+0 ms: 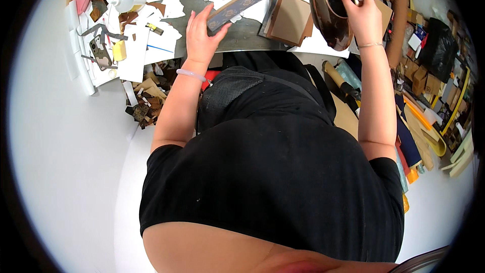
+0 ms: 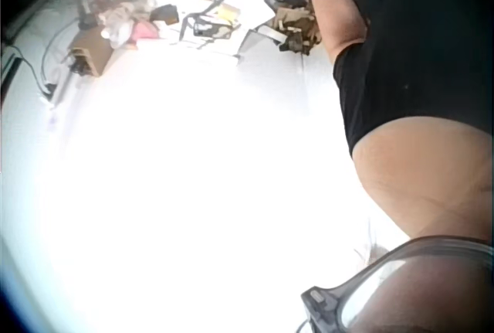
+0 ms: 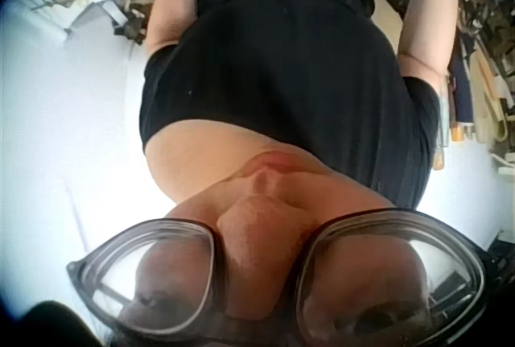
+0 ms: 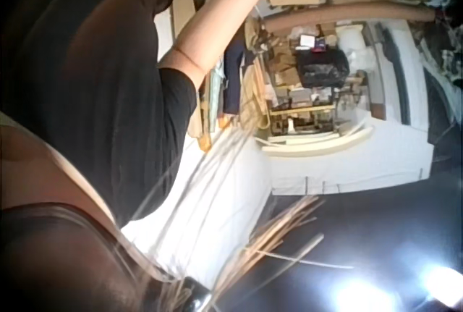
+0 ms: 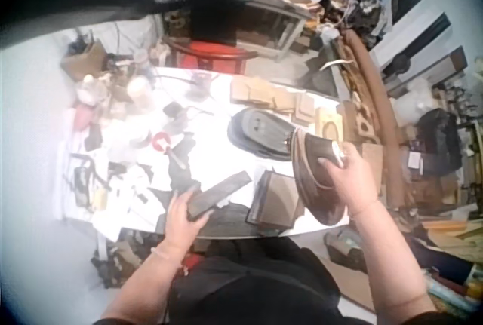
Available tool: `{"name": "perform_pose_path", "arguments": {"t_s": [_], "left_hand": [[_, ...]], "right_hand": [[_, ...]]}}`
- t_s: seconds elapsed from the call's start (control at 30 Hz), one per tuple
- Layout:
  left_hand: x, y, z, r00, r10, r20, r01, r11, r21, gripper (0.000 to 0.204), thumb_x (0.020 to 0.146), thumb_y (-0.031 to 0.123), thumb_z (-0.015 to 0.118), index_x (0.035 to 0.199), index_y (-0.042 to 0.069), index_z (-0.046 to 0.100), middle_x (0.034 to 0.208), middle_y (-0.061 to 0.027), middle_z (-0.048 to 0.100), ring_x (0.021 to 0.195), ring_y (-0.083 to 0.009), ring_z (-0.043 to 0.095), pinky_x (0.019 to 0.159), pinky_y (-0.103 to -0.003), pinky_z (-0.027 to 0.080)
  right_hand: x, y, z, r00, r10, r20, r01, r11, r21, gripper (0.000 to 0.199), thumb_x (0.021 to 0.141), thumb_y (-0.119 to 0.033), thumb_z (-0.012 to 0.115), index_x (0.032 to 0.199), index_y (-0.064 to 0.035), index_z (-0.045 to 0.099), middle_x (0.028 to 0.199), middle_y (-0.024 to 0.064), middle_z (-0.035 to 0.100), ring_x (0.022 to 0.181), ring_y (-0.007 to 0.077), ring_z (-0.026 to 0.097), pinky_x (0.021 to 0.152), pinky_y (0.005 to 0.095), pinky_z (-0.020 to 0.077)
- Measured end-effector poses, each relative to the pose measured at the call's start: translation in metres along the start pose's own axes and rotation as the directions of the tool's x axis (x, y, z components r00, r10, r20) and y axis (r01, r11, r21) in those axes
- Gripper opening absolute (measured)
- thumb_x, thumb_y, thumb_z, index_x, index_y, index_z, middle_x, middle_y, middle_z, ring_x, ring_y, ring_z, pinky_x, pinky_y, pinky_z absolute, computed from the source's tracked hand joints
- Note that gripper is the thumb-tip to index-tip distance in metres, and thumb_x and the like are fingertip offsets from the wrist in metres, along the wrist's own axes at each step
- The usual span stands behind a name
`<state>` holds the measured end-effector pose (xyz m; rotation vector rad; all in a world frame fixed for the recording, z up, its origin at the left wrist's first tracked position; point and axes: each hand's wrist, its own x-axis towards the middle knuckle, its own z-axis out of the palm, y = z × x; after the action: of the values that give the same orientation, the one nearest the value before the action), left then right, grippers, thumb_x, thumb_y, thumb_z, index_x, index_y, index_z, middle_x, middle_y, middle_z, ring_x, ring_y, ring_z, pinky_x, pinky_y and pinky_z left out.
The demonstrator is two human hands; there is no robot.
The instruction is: The person assembles a small rectangular box by clamping patterned fabric strips to a cardboard base, then uses a hot iron to press and smooth the fabric edges. The person repeatedly irons different sides of the box and inspects the finished edges.
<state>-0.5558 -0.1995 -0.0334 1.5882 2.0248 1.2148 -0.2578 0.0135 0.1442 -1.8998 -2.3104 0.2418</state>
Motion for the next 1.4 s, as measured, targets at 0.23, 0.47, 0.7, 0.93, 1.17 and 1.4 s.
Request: {"name": "perform_pose_path", "arguments": {"t_s": [0.23, 0.47, 0.7, 0.93, 1.17, 1.4], "left_hand": [[0.034, 0.009, -0.009, 0.968, 0.101, 0.229, -0.121, 0.99, 0.075, 0.048, 0.089, 0.029, 0.078, 0.13, 0.009, 0.065, 0.119, -0.01, 0.072, 0.105, -0.0297, 0.069, 0.094, -0.041, 0.056], [0.046, 0.02, -0.014, 0.926, 0.073, 0.369, -0.134, 0.981, 0.142, 0.039, 0.096, 0.03, 0.067, 0.133, 0.016, 0.066, 0.124, -0.003, 0.07, 0.106, -0.0255, 0.069, 0.085, -0.037, 0.058], [0.053, 0.03, -0.017, 0.866, 0.141, 0.48, -0.253, 0.951, 0.176, 0.043, 0.099, 0.025, 0.063, 0.141, 0.018, 0.058, 0.133, -0.0002, 0.064, 0.108, -0.0243, 0.068, 0.085, -0.037, 0.059], [0.058, 0.027, -0.017, 0.863, 0.154, 0.481, -0.277, 0.941, 0.196, 0.043, 0.098, 0.025, 0.065, 0.139, 0.013, 0.058, 0.13, -0.0034, 0.066, 0.106, -0.025, 0.069, 0.082, -0.038, 0.06], [0.043, 0.001, -0.002, 0.948, 0.243, 0.208, -0.266, 0.96, 0.092, 0.036, 0.092, 0.025, 0.073, 0.125, 0.009, 0.068, 0.119, -0.0077, 0.073, 0.096, -0.0254, 0.073, 0.079, -0.034, 0.06], [0.055, 0.022, -0.012, 0.906, 0.17, 0.388, -0.253, 0.952, 0.173, 0.038, 0.091, 0.022, 0.074, 0.128, 0.015, 0.068, 0.118, -0.0045, 0.068, 0.094, -0.0236, 0.071, 0.075, -0.035, 0.06]], "right_hand": [[-0.026, -0.013, -0.002, 0.993, 0.092, 0.07, -0.099, 0.989, 0.11, 0.061, 0.085, -0.049, 0.081, 0.124, -0.0064, 0.065, 0.093, 0.0177, 0.075, 0.086, 0.0324, 0.074, 0.078, 0.0367, 0.0574], [-0.042, -0.021, -0.004, 0.997, 0.002, 0.071, -0.017, 0.976, 0.219, 0.052, 0.085, -0.041, 0.083, 0.123, -0.01, 0.065, 0.094, 0.0168, 0.075, 0.088, 0.0326, 0.075, 0.077, 0.0363, 0.0582], [-0.046, -0.028, -0.012, 0.997, -0.036, 0.074, 0.017, 0.969, 0.247, 0.05, 0.086, -0.037, 0.083, 0.121, -0.008, 0.065, 0.091, 0.0147, 0.075, 0.084, 0.0279, 0.074, 0.075, 0.0348, 0.0579], [-0.041, -0.032, -0.017, 0.996, -0.03, 0.084, 0.012, 0.978, 0.21, 0.05, 0.086, -0.037, 0.083, 0.121, -0.0075, 0.065, 0.091, 0.0147, 0.075, 0.084, 0.0276, 0.074, 0.074, 0.0342, 0.0578], [-0.036, -0.027, -0.02, 0.997, -0.006, 0.079, -0.014, 0.968, 0.249, 0.051, 0.085, -0.038, 0.084, 0.123, -0.0102, 0.065, 0.092, 0.016, 0.076, 0.086, 0.0321, 0.075, 0.074, 0.0358, 0.0587], [-0.036, -0.033, -0.029, 0.995, 0.009, 0.101, -0.028, 0.982, 0.189, 0.051, 0.085, -0.035, 0.084, 0.125, -0.0106, 0.065, 0.094, 0.0156, 0.076, 0.086, 0.0308, 0.075, 0.074, 0.0351, 0.0584]]}}
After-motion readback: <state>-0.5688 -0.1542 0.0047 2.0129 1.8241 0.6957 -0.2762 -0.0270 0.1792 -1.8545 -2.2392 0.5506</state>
